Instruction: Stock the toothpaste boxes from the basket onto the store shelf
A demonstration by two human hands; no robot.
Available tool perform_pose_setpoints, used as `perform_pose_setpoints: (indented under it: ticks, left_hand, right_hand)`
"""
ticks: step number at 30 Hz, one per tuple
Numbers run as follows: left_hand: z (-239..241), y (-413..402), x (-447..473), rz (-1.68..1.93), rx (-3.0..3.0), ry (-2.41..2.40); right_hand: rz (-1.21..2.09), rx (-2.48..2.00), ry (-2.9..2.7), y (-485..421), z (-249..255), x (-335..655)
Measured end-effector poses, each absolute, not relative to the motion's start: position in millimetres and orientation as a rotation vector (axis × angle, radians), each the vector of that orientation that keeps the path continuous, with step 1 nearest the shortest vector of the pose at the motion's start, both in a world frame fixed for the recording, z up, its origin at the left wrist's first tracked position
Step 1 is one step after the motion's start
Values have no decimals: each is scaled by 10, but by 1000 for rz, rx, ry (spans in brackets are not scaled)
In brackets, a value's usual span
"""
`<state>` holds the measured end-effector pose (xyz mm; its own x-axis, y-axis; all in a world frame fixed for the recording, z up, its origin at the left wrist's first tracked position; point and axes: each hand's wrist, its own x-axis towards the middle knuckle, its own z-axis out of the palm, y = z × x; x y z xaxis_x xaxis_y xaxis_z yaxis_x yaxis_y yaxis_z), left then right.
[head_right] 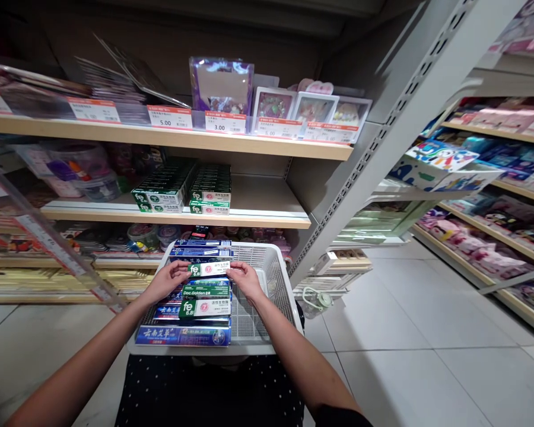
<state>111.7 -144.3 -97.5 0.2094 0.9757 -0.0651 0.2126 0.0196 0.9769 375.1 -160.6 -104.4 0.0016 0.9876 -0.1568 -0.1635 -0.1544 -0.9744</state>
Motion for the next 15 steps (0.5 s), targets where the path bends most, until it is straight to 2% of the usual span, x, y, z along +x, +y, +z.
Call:
perform_pose_setpoints:
  ticks: [15]
  left_hand:
    - [-973,-1434,1127,902,1400,1223]
  right_hand:
    - [1369,-1214,-981,-1601,-1006,3753]
